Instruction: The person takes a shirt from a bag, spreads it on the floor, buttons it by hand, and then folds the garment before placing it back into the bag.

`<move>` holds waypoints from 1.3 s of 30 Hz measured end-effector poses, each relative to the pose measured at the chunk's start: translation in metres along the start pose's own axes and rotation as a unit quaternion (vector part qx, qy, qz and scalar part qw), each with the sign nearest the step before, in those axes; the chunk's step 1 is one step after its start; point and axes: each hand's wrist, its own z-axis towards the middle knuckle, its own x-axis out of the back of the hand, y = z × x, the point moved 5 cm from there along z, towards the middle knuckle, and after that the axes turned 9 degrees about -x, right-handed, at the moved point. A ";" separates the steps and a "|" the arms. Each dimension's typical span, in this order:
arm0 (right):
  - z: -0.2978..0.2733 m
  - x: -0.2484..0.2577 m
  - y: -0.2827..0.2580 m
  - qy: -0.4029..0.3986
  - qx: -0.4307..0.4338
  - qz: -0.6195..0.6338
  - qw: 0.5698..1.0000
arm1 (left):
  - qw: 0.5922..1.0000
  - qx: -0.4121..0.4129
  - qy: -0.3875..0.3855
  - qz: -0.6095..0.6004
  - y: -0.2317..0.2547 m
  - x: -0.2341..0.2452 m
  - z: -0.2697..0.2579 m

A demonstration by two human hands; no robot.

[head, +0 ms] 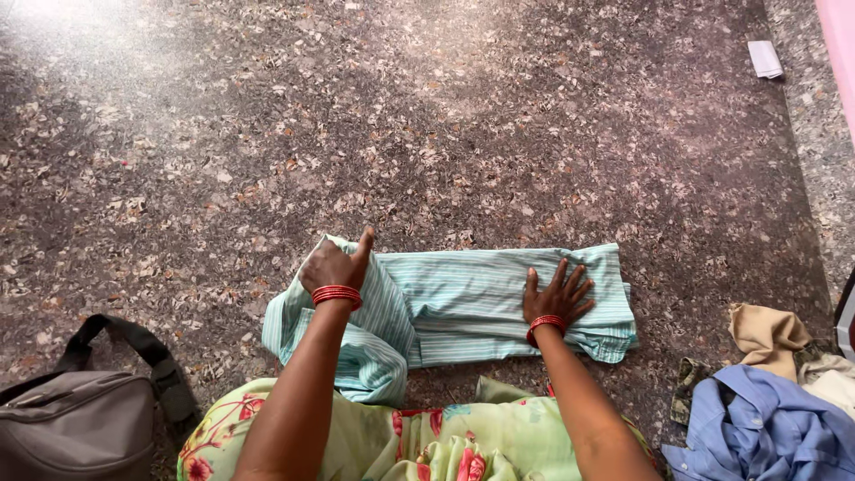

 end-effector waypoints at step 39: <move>0.018 0.002 0.000 -0.028 -0.059 -0.013 0.998 | 0.973 -0.195 0.100 0.074 -0.012 -0.089 -0.056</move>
